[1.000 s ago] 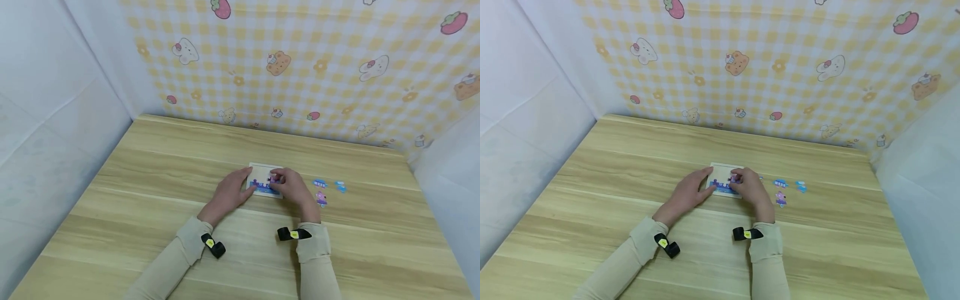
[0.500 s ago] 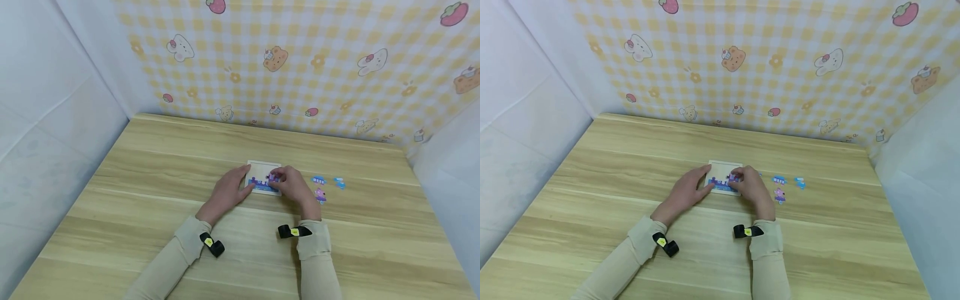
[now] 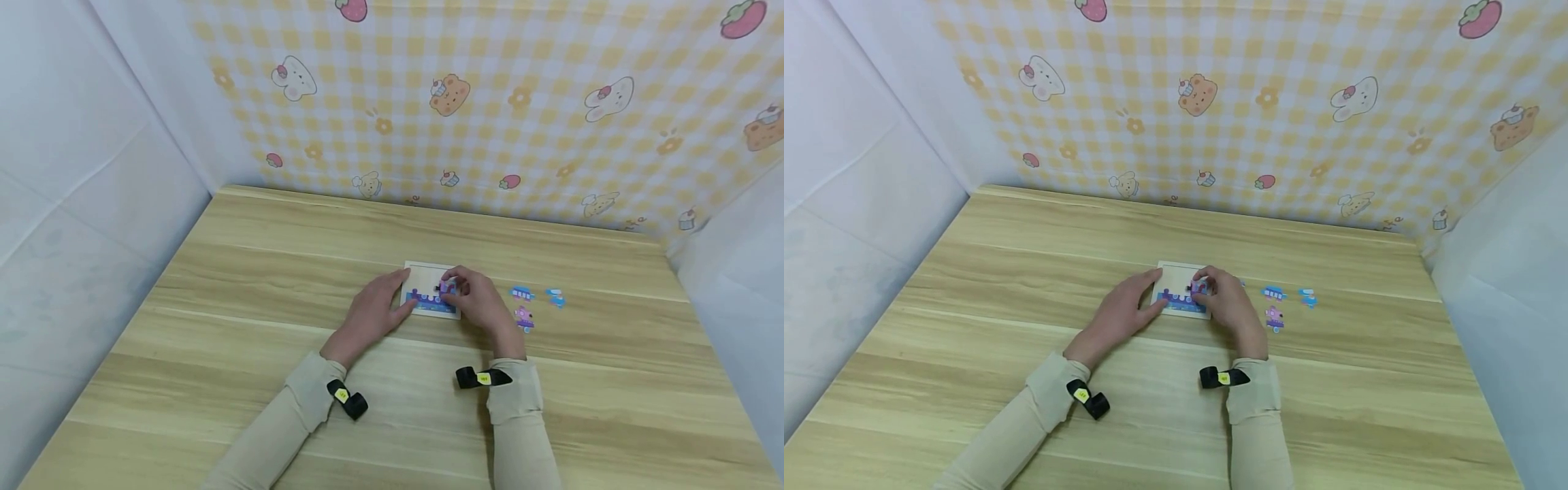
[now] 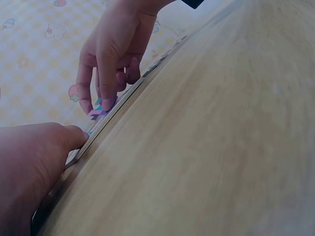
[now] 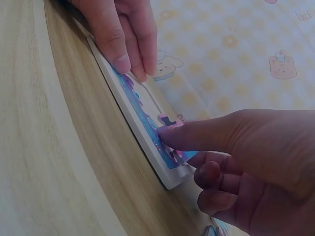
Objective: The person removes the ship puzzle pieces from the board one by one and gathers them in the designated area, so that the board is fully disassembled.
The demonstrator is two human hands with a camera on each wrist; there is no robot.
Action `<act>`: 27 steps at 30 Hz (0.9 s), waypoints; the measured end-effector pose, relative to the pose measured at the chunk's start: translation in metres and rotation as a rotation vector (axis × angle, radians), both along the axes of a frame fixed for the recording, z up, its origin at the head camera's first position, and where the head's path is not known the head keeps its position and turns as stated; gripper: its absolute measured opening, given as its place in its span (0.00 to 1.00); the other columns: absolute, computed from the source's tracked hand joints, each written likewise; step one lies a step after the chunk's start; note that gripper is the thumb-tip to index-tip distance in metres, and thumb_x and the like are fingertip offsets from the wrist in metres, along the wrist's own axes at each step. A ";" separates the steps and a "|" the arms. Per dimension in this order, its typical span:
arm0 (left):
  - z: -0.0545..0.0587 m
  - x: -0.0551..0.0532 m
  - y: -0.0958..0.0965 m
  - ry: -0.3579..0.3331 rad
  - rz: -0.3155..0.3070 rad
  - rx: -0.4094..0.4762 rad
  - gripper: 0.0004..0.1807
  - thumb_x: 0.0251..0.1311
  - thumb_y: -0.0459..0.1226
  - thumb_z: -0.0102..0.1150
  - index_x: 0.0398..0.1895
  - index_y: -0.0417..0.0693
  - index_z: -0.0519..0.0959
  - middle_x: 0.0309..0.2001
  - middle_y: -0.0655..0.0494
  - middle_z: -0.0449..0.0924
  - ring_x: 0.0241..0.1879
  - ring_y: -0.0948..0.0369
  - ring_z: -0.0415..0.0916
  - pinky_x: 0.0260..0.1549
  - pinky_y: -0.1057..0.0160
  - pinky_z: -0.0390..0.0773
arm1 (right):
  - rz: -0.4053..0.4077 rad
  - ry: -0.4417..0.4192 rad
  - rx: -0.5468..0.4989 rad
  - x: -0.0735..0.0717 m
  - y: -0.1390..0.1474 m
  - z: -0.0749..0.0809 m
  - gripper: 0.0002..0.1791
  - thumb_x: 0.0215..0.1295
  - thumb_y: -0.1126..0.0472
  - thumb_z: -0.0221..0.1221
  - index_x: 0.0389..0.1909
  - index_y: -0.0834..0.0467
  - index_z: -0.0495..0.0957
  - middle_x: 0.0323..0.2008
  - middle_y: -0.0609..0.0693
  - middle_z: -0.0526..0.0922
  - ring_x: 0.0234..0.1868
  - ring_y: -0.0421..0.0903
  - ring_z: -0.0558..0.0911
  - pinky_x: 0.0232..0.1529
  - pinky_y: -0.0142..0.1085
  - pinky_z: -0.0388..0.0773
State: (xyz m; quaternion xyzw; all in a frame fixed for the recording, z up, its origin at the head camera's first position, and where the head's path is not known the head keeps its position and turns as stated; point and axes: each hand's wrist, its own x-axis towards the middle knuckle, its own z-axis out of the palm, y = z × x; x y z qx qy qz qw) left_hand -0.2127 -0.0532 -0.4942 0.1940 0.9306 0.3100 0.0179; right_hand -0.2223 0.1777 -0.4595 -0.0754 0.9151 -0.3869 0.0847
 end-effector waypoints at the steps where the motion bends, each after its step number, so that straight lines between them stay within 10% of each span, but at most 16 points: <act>1: 0.000 0.000 0.000 0.000 0.000 0.001 0.37 0.73 0.53 0.59 0.79 0.46 0.64 0.75 0.48 0.67 0.74 0.48 0.64 0.74 0.48 0.64 | 0.003 0.002 -0.002 0.000 0.001 0.000 0.13 0.71 0.63 0.65 0.55 0.56 0.82 0.41 0.56 0.80 0.38 0.51 0.75 0.35 0.38 0.73; 16: -0.001 0.003 0.002 -0.026 0.015 0.036 0.38 0.72 0.53 0.60 0.79 0.46 0.64 0.76 0.47 0.67 0.75 0.48 0.64 0.74 0.48 0.62 | -0.044 0.078 -0.145 0.005 0.025 0.004 0.17 0.76 0.62 0.61 0.62 0.58 0.81 0.43 0.57 0.87 0.33 0.49 0.79 0.28 0.32 0.74; 27: 0.001 0.005 -0.001 -0.022 0.013 0.044 0.38 0.72 0.52 0.60 0.79 0.46 0.64 0.76 0.46 0.66 0.75 0.47 0.63 0.75 0.48 0.62 | -0.212 0.133 -0.089 0.052 0.122 0.018 0.20 0.76 0.55 0.61 0.59 0.66 0.80 0.41 0.59 0.90 0.27 0.38 0.77 0.23 0.31 0.72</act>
